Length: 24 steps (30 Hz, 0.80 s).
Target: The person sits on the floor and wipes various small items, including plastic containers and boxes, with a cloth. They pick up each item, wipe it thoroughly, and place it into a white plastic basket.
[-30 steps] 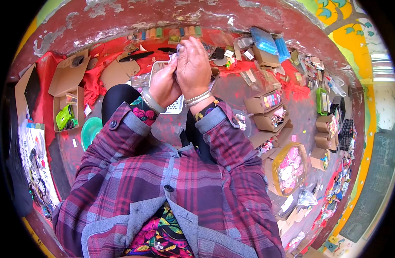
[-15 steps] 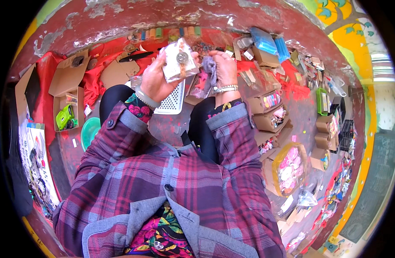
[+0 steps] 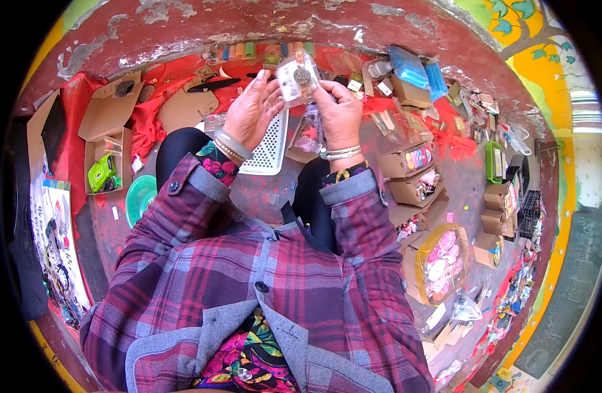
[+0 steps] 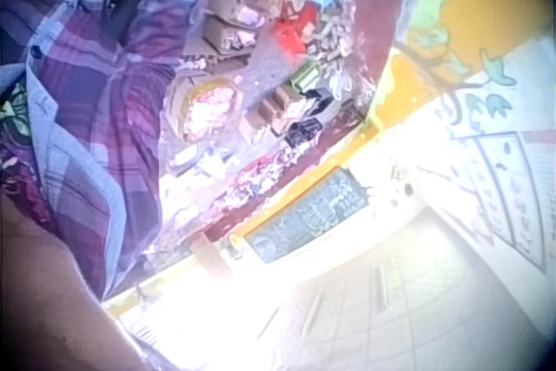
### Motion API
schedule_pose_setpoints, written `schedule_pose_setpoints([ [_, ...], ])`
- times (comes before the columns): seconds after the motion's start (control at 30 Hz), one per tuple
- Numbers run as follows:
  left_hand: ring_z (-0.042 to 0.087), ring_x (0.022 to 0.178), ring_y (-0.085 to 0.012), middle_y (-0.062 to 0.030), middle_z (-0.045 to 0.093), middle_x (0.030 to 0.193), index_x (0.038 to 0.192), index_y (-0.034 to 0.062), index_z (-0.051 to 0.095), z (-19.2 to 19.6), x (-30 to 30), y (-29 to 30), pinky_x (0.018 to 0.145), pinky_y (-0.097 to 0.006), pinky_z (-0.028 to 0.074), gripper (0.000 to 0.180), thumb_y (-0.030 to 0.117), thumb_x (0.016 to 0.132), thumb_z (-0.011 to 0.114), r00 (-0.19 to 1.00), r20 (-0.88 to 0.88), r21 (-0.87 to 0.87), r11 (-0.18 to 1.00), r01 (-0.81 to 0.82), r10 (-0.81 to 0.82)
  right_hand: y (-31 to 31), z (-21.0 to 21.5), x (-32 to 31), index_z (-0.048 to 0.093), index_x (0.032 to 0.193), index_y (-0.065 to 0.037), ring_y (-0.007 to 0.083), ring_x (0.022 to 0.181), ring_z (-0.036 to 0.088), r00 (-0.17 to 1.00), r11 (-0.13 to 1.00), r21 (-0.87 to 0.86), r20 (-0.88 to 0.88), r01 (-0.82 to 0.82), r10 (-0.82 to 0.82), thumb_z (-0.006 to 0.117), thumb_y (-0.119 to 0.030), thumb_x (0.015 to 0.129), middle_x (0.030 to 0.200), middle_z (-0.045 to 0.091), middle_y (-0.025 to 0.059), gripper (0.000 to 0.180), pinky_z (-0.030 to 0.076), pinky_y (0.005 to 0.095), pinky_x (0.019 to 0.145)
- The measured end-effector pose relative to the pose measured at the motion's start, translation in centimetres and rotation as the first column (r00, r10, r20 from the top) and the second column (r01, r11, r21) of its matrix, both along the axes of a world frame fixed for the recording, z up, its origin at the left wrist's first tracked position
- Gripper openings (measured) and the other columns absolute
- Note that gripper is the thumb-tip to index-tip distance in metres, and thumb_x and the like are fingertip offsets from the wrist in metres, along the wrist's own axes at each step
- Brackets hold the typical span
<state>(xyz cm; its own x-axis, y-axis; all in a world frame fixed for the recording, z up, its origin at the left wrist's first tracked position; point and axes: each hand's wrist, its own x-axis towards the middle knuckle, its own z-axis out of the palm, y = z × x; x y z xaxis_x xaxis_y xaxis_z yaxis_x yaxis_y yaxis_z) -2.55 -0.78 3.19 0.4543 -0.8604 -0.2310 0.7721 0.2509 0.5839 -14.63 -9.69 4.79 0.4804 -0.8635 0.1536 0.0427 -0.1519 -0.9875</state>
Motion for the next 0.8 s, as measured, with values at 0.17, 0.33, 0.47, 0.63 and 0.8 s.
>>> schedule_pose_setpoints([
  [0.17,0.051,0.101,-0.0178,-0.0069,0.053,0.108,0.115,0.0075,0.046,-1.2,-0.2,0.1,0.087,-0.034,0.042,0.034,0.030,0.090,0.048,0.988,0.074,-0.157,0.977,0.146,-0.136,1.8,0.4,0.6,0.064,0.086,-0.006,0.0196,0.068,0.059,0.949,0.551,-0.812,-0.297,-0.192,-0.107,0.067,-0.010,0.071,0.076,0.061,0.0070,0.016,0.046,0.0274,0.060],
  [0.33,0.056,0.096,-0.0218,-0.0111,0.055,0.109,0.118,0.0026,0.044,-1.1,0.3,-0.1,0.085,-0.036,0.045,0.032,0.023,0.094,0.036,0.978,-0.164,-0.156,0.982,0.103,-0.128,1.8,0.2,0.2,0.061,0.083,-0.004,0.0126,0.072,0.057,0.968,0.918,-0.322,-0.174,-0.231,0.182,0.065,-0.013,0.075,0.079,0.061,0.0051,0.012,0.046,0.0246,0.063],
  [0.47,0.055,0.100,-0.0212,-0.0113,0.054,0.113,0.119,0.0014,0.043,-0.8,0.0,0.1,0.088,-0.036,0.044,0.033,0.022,0.094,0.037,0.988,-0.089,-0.152,0.982,0.115,-0.129,1.2,1.2,-0.2,0.056,0.094,-0.001,0.0082,0.076,0.054,0.986,0.960,-0.265,0.162,0.089,-0.046,0.059,-0.017,0.084,0.083,0.059,0.0015,0.019,0.044,0.0220,0.069],
  [0.63,0.050,0.106,-0.0189,-0.0085,0.051,0.117,0.122,0.0023,0.041,-2.2,-1.2,0.1,0.092,-0.035,0.039,0.036,0.023,0.094,0.037,0.874,0.428,-0.068,0.956,0.286,-0.231,2.2,-0.3,1.2,0.051,0.096,-0.003,0.0220,0.082,0.055,0.998,0.774,-0.632,0.058,0.039,-0.004,0.055,-0.012,0.083,0.089,0.056,0.0098,0.016,0.044,0.0293,0.073],
  [0.8,0.050,0.105,-0.0229,-0.0108,0.049,0.117,0.124,0.0041,0.038,-0.6,-1.4,0.4,0.092,-0.037,0.039,0.036,0.023,0.094,0.034,0.903,-0.076,-0.333,0.864,0.378,-0.424,-1.6,-1.3,1.1,0.053,0.092,-0.003,0.0285,0.081,0.053,0.954,0.590,-0.804,-0.116,0.073,-0.276,0.053,0.002,0.075,0.089,0.055,0.0119,0.018,0.043,0.0337,0.075],
])
